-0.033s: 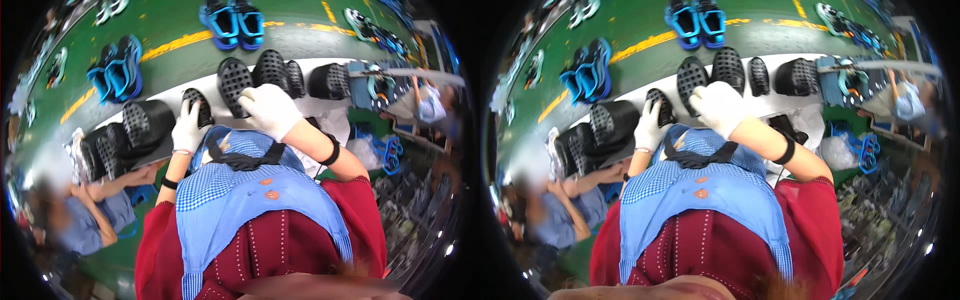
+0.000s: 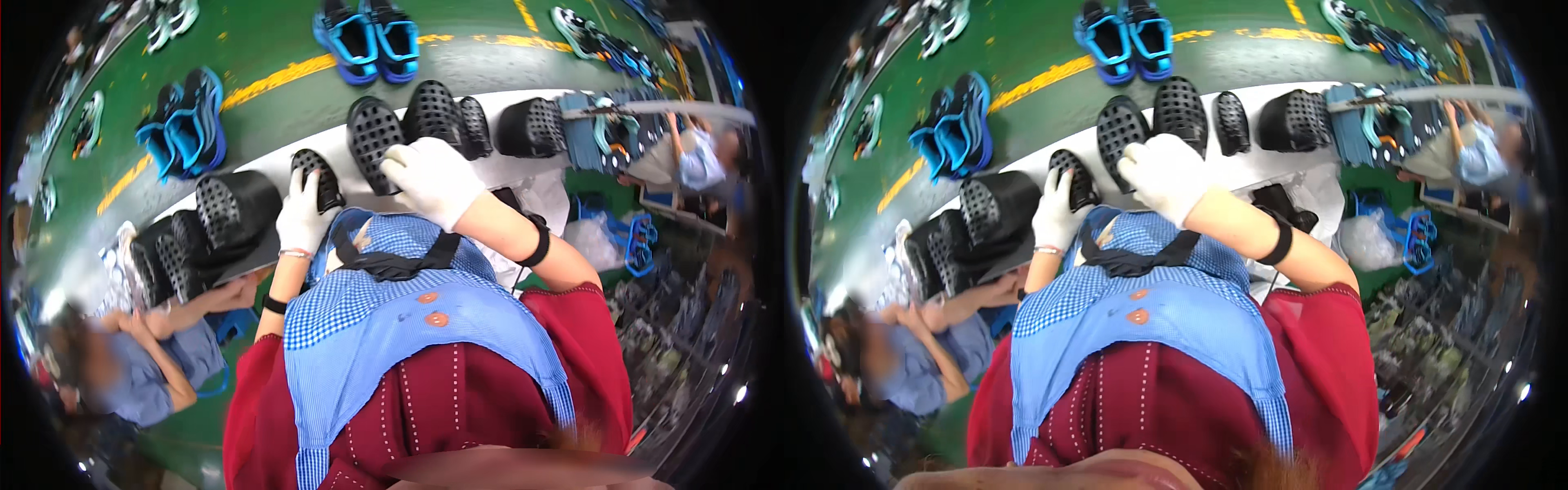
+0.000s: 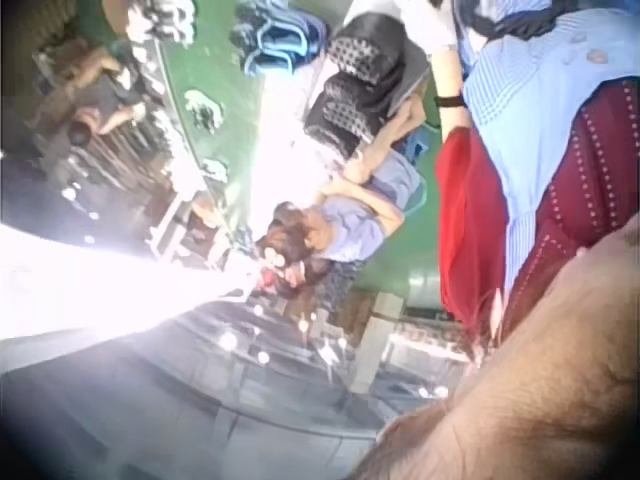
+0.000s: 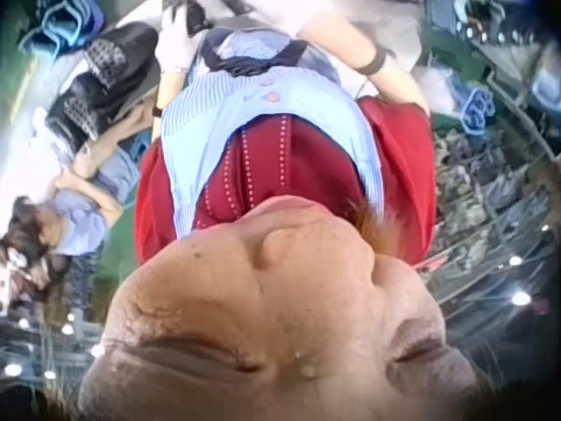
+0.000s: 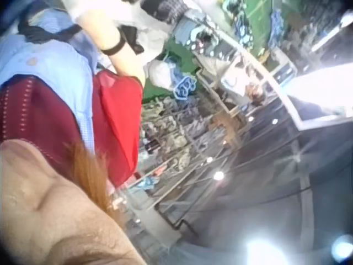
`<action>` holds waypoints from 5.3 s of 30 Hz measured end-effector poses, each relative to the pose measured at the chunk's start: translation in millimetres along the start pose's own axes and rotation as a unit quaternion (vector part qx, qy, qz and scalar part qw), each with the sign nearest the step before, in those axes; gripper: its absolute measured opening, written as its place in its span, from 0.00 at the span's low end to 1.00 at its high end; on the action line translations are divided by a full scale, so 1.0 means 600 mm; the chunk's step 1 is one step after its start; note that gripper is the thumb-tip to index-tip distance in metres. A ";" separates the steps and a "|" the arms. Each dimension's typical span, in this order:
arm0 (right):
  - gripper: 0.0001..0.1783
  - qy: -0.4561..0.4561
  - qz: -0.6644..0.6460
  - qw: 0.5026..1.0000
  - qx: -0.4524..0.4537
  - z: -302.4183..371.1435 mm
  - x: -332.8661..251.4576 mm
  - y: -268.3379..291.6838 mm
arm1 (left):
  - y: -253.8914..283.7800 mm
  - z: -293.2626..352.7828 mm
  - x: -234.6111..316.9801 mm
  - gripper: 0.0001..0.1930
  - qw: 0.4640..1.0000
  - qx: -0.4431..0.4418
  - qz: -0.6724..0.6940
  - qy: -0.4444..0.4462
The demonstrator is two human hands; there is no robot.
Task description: Assemble shoe components and place finished shoes on a conveyor belt in a manufacturing environment.
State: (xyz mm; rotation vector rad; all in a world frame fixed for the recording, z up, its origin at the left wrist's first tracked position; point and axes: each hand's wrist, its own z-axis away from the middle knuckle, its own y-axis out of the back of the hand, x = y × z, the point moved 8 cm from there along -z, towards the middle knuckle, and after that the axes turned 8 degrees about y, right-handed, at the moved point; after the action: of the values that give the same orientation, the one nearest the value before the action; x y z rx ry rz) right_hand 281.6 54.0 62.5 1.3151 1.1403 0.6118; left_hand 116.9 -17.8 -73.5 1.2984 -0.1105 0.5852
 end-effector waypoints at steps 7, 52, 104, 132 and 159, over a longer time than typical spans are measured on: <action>0.18 -0.030 0.018 0.999 -0.031 0.013 0.005 0.005 | 0.020 -0.006 0.027 0.36 0.999 0.014 -0.029 -0.032; 0.23 -0.097 -0.793 0.592 0.108 -0.059 0.204 0.211 | 0.315 -0.141 0.301 0.39 0.727 -0.098 0.659 -0.167; 0.21 -0.238 0.078 0.930 -0.269 -0.352 0.354 -0.194 | -0.044 -0.397 0.138 0.20 0.996 -0.078 0.053 0.000; 0.25 0.022 -0.070 0.927 -0.368 -0.354 0.311 -0.153 | -0.078 -0.435 0.115 0.23 0.980 -0.186 -0.070 0.031; 0.24 -0.114 -0.124 0.982 0.081 0.145 0.175 0.114 | 0.142 -0.234 0.183 0.26 0.993 0.104 0.023 -0.058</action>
State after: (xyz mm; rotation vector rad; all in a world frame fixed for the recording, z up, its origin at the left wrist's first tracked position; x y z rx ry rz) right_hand 415.1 123.9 84.7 1.3153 1.1574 0.1825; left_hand 136.8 162.9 4.1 1.5361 -0.1788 0.5717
